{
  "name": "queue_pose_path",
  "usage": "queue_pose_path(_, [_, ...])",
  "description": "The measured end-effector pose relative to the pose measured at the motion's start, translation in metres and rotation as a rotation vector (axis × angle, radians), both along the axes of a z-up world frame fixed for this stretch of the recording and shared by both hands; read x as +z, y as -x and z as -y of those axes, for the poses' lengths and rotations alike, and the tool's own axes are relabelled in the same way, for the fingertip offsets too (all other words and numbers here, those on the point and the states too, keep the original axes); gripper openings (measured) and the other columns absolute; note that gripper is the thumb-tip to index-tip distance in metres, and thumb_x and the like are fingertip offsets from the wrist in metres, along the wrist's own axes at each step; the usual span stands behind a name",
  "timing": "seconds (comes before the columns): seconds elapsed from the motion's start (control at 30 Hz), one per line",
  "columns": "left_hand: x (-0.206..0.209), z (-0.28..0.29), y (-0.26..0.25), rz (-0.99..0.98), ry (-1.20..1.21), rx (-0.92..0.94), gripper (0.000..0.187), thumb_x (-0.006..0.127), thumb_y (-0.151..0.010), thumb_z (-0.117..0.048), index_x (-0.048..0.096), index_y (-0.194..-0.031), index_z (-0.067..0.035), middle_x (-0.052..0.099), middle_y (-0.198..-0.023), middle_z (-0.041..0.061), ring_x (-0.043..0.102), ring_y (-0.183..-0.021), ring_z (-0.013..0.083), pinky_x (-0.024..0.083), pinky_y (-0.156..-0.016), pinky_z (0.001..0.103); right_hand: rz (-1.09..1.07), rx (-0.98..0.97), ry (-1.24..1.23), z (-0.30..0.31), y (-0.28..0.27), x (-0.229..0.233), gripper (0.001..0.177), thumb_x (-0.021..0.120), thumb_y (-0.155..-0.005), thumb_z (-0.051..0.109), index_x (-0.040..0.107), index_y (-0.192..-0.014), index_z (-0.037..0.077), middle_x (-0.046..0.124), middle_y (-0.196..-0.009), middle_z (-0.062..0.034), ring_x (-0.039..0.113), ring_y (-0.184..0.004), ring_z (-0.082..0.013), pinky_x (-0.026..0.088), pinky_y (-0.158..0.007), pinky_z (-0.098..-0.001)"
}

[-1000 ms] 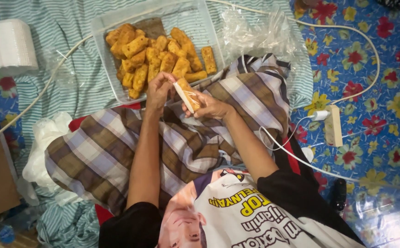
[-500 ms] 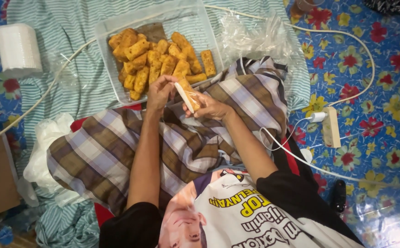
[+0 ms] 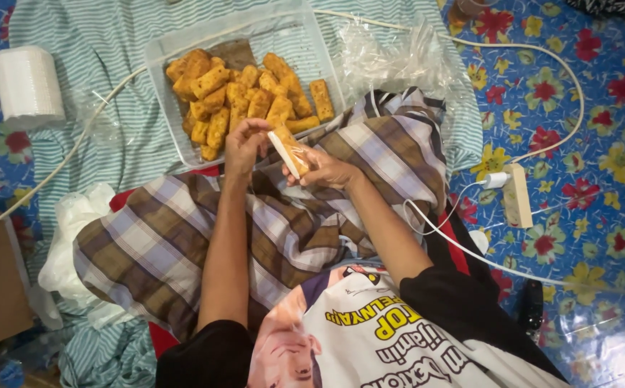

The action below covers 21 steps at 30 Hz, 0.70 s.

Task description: Packing individual pieces of fried food into small plastic bags.

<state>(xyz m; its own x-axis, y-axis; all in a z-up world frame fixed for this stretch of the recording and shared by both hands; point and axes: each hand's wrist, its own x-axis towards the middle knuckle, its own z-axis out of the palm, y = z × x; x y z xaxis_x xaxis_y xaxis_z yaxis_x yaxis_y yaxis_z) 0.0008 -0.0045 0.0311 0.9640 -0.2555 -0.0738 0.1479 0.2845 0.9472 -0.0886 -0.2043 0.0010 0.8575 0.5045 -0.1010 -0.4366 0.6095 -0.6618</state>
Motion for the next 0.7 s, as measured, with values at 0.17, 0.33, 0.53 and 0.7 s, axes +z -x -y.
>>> queue_pose_path(0.17, [-0.022, 0.001, -0.003, 0.003, -0.054, -0.02, 0.014, 0.061, -0.087, 0.001, 0.071, -0.096, -0.002, 0.056, -0.059, 0.009, 0.05, -0.042, 0.0135, 0.039, -0.043, 0.023, 0.006, 0.012, 0.0, 0.0, -0.001, 0.003, 0.082, 0.072, -0.073, -0.021, 0.045, -0.145, 0.008, 0.065, -0.113, -0.0232, 0.075, -0.098, -0.0301, 0.061, -0.096, -0.0501])
queue_pose_path(0.33, [-0.006, 0.004, 0.0, -0.004, -0.044, 0.029, 0.011, 0.061, -0.088, 0.001, 0.069, -0.094, -0.004, 0.053, -0.056, 0.008, 0.049, -0.041, 0.0145, 0.037, -0.043, 0.024, 0.01, 0.024, 0.022, -0.001, -0.003, 0.0, 0.085, 0.073, -0.073, -0.02, 0.043, -0.147, 0.009, 0.064, -0.114, -0.0231, 0.075, -0.098, -0.0302, 0.061, -0.095, -0.0506])
queue_pose_path(0.53, [-0.01, 0.001, -0.004, -0.014, -0.028, 0.021, 0.019, 0.06, -0.088, 0.001, 0.072, -0.102, -0.005, 0.064, -0.069, 0.01, 0.05, -0.043, 0.0108, 0.04, -0.047, 0.024, 0.021, 0.013, 0.027, 0.0, -0.006, -0.005, 0.085, 0.074, -0.072, -0.019, 0.041, -0.147, 0.007, 0.065, -0.113, -0.0243, 0.075, -0.097, -0.0303, 0.06, -0.095, -0.052])
queue_pose_path(0.7, [-0.04, 0.006, -0.008, -0.022, -0.063, 0.012, 0.02, 0.061, -0.087, 0.002, 0.074, -0.1, -0.005, 0.058, -0.059, 0.007, 0.049, -0.04, 0.0116, 0.038, -0.043, 0.024, 0.027, 0.01, 0.075, 0.001, -0.006, -0.01, 0.088, 0.074, -0.073, -0.018, 0.039, -0.15, 0.007, 0.064, -0.115, -0.0255, 0.075, -0.098, -0.0313, 0.06, -0.094, -0.0527])
